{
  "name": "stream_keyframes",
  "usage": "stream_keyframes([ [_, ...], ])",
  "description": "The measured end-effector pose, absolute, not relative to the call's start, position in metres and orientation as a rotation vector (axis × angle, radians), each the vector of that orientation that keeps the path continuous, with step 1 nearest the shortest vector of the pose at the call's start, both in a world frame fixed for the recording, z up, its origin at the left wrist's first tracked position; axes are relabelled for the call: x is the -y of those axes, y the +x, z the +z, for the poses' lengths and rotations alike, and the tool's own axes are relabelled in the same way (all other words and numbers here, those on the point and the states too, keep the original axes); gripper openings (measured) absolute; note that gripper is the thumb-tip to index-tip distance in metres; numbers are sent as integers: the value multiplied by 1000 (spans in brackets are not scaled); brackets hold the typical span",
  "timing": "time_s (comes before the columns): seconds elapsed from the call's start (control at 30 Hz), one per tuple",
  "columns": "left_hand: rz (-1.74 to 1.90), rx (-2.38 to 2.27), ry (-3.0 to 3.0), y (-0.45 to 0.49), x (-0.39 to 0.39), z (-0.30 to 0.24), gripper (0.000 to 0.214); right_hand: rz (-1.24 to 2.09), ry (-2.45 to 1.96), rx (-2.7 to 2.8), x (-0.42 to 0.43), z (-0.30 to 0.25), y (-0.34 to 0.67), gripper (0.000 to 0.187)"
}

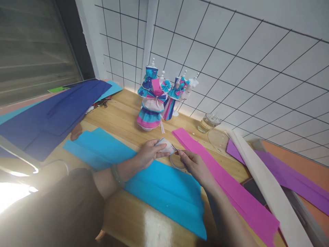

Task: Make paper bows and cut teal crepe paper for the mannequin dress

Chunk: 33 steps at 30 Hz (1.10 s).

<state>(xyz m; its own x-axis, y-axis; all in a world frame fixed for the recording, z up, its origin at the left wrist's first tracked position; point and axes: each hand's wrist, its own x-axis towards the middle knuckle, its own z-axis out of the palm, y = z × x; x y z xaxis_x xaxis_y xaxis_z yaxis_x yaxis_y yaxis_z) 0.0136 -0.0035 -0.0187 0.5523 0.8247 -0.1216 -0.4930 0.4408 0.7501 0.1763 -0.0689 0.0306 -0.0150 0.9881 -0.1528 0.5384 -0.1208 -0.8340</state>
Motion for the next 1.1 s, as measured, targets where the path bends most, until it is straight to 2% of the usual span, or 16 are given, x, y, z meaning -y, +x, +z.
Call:
stream_keyframes([
  [0.77, 862, -521, 733, 13, 3, -18, 19, 928, -1744, 1549, 68, 31, 175, 45],
  [0.97, 842, -541, 722, 13, 3, -19, 20, 722, -1861, 1488, 60, 22, 190, 48],
  [1.1, 814, -551, 716, 13, 4, -18, 21, 514, -1971, 1631, 53, 5, 204, 40],
])
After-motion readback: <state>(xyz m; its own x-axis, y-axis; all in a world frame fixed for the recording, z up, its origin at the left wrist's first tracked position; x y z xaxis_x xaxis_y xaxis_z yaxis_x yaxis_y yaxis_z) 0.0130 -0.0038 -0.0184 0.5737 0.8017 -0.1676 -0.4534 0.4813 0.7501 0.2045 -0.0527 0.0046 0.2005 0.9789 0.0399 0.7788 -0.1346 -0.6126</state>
